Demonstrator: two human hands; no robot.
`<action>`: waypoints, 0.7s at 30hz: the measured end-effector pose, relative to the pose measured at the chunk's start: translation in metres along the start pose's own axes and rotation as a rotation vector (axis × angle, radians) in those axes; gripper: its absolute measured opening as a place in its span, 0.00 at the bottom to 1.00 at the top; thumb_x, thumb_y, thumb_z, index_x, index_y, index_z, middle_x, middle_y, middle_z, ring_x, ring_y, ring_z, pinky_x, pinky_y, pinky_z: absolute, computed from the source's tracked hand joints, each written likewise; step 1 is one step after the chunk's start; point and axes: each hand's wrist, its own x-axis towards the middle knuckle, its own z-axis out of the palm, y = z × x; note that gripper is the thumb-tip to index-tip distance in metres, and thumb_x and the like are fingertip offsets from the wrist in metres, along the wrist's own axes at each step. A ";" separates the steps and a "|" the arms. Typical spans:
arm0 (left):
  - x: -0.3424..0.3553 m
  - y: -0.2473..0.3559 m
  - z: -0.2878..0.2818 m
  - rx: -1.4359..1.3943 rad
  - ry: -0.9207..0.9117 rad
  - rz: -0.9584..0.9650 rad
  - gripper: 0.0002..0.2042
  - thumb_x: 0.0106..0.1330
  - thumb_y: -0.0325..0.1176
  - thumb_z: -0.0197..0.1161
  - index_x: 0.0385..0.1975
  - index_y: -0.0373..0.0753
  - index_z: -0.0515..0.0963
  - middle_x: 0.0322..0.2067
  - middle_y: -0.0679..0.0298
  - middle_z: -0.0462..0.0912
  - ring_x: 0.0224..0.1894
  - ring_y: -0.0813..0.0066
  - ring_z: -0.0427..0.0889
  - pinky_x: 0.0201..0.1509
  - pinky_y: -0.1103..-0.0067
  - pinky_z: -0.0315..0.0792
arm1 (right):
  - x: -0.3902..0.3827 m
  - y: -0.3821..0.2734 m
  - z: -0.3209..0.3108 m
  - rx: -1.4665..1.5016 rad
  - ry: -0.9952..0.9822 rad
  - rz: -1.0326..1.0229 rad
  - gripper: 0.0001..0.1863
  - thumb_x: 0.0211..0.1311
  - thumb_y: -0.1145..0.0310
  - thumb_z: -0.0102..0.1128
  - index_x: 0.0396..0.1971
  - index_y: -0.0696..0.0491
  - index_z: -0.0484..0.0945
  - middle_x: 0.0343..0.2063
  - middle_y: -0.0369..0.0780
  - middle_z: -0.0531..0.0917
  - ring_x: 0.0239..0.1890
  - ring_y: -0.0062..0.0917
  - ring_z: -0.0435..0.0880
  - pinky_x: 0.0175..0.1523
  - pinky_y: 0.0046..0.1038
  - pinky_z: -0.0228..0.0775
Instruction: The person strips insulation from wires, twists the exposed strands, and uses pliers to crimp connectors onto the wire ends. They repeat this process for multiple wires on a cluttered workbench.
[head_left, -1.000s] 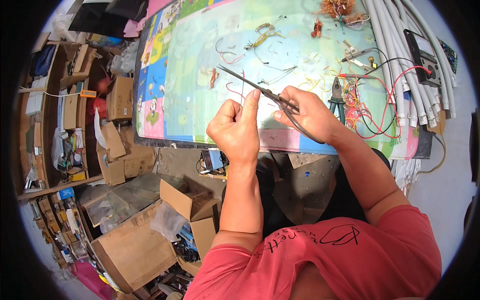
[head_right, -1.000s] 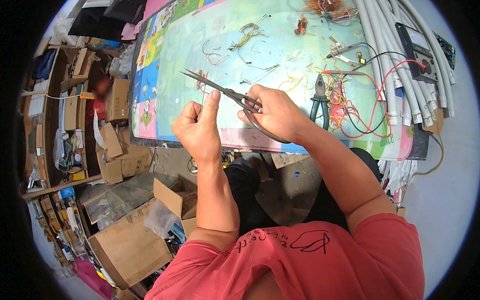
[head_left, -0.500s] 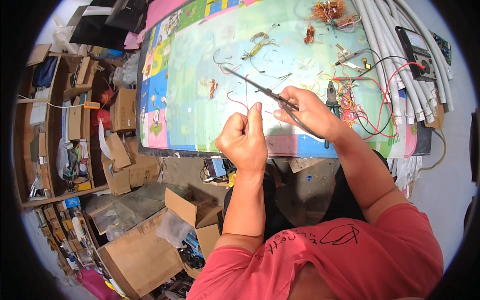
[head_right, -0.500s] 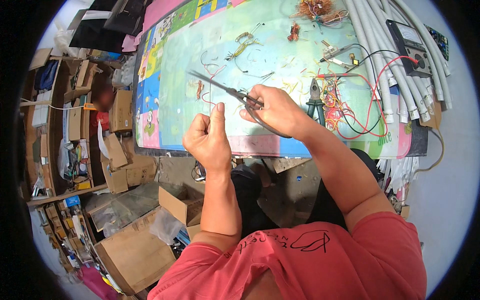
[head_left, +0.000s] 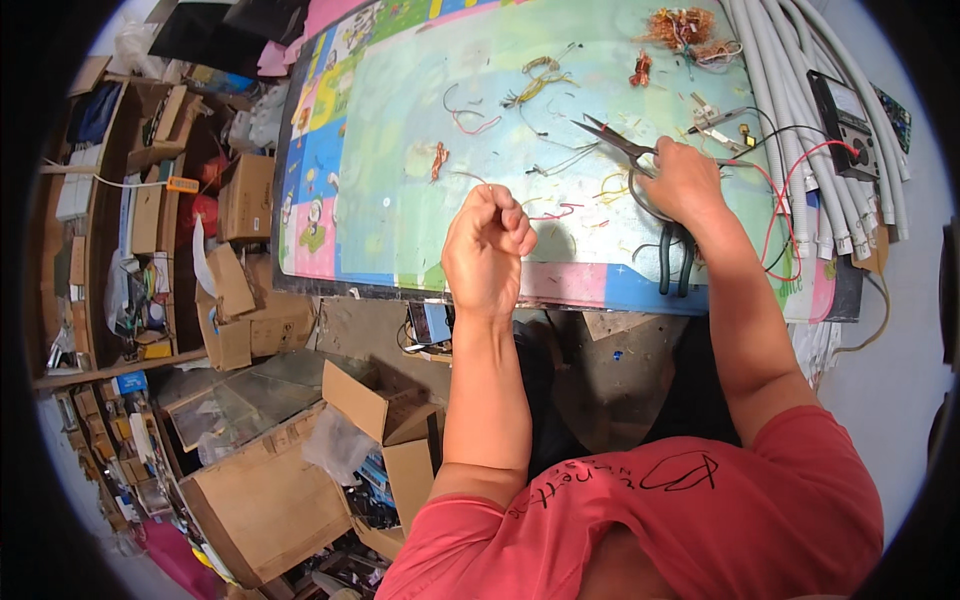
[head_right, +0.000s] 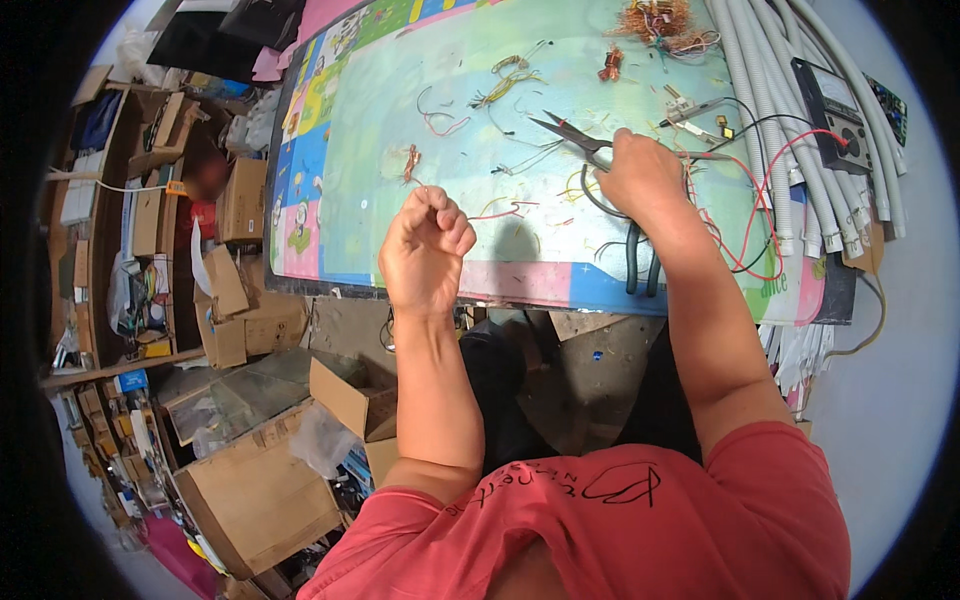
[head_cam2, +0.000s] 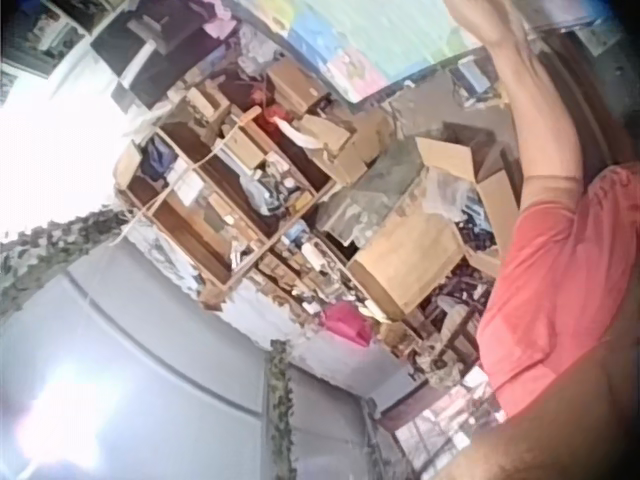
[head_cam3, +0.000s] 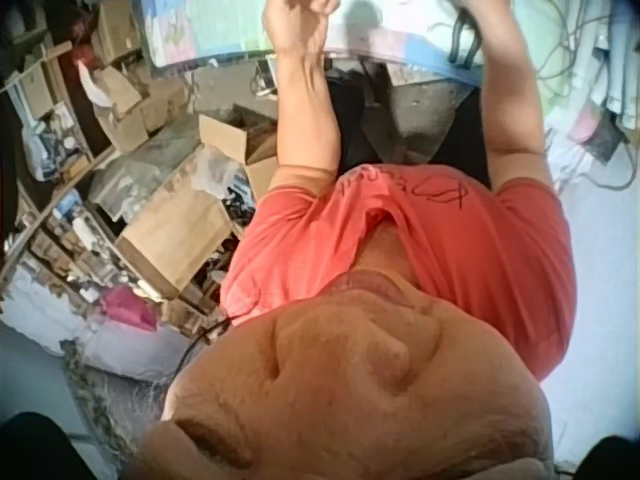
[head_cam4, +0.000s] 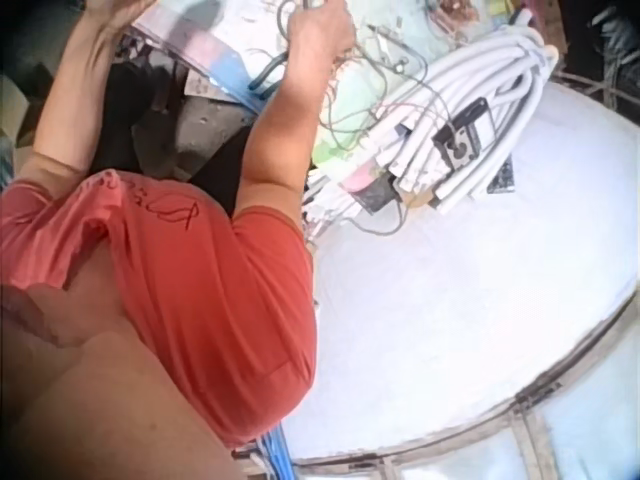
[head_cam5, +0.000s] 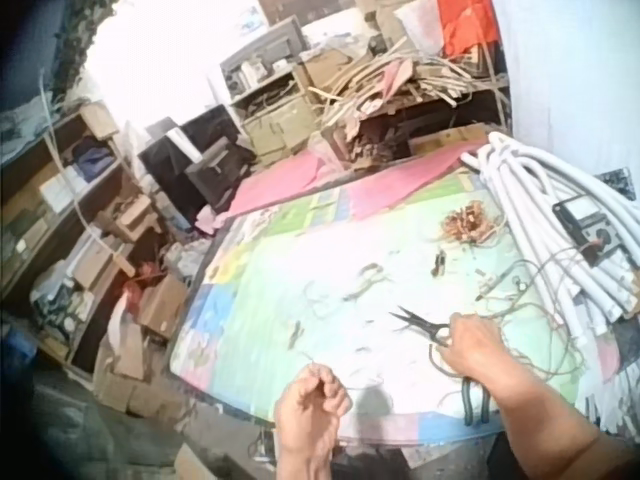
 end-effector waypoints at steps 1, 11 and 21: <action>0.000 0.000 0.003 0.043 0.025 0.017 0.04 0.66 0.29 0.47 0.32 0.36 0.67 0.26 0.65 0.65 0.26 0.77 0.63 0.27 0.81 0.59 | -0.001 0.000 -0.001 -0.021 0.017 0.012 0.23 0.53 0.56 0.67 0.40 0.60 0.76 0.36 0.51 0.84 0.41 0.45 0.84 0.47 0.41 0.75; -0.001 0.001 0.002 0.297 0.168 0.072 0.09 0.67 0.34 0.60 0.38 0.33 0.76 0.30 0.65 0.77 0.28 0.81 0.71 0.27 0.84 0.63 | 0.022 0.014 0.027 -0.169 0.092 0.015 0.21 0.50 0.63 0.68 0.41 0.60 0.76 0.43 0.49 0.78 0.43 0.43 0.83 0.47 0.38 0.76; 0.003 -0.009 -0.009 0.552 0.318 0.131 0.14 0.64 0.39 0.65 0.44 0.38 0.81 0.40 0.70 0.82 0.37 0.85 0.70 0.37 0.84 0.62 | -0.008 -0.025 0.002 0.716 0.054 -0.367 0.11 0.61 0.70 0.58 0.42 0.58 0.76 0.40 0.44 0.78 0.33 0.31 0.83 0.41 0.32 0.75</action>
